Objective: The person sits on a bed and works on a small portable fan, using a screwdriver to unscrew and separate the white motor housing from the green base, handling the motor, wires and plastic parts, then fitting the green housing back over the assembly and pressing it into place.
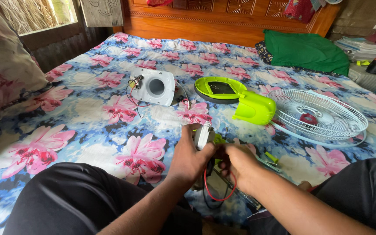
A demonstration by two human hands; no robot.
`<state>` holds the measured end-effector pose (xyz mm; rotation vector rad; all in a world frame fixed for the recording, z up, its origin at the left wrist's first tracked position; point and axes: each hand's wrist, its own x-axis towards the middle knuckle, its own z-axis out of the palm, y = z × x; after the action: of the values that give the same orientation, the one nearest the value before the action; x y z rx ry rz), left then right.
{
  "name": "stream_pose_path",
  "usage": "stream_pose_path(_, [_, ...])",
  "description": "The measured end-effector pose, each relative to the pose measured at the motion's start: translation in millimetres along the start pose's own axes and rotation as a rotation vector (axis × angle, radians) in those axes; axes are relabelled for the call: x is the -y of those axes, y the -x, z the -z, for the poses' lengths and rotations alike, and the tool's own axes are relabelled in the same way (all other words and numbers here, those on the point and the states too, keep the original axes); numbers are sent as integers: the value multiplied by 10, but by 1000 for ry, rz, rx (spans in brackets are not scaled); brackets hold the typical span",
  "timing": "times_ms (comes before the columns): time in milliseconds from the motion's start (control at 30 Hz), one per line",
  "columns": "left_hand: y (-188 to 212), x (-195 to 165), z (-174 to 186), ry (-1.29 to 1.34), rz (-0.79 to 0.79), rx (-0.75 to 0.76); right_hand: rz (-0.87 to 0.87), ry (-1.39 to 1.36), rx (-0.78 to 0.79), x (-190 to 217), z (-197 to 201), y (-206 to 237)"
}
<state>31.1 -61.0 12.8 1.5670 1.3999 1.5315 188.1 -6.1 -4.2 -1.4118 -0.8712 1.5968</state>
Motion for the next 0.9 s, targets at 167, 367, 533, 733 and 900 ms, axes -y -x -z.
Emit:
stream_pose_path(167, [-17,-5,4,-6,28,13,117,548,171,190,281,-110])
stream_pose_path(367, [-76,95,2,-37,-84,-15,29,1037,45,297,853,-426])
stream_pose_path(533, [-171,154,34,-5,48,-47,128,1320,148,112,973,-542])
stream_pose_path(733, [-175,221,55,46,-65,-65,262,1852,166,-202,603,-521])
stream_pose_path(900, [-124,211,32,67,67,0,190,1543,-77,97,722,-582])
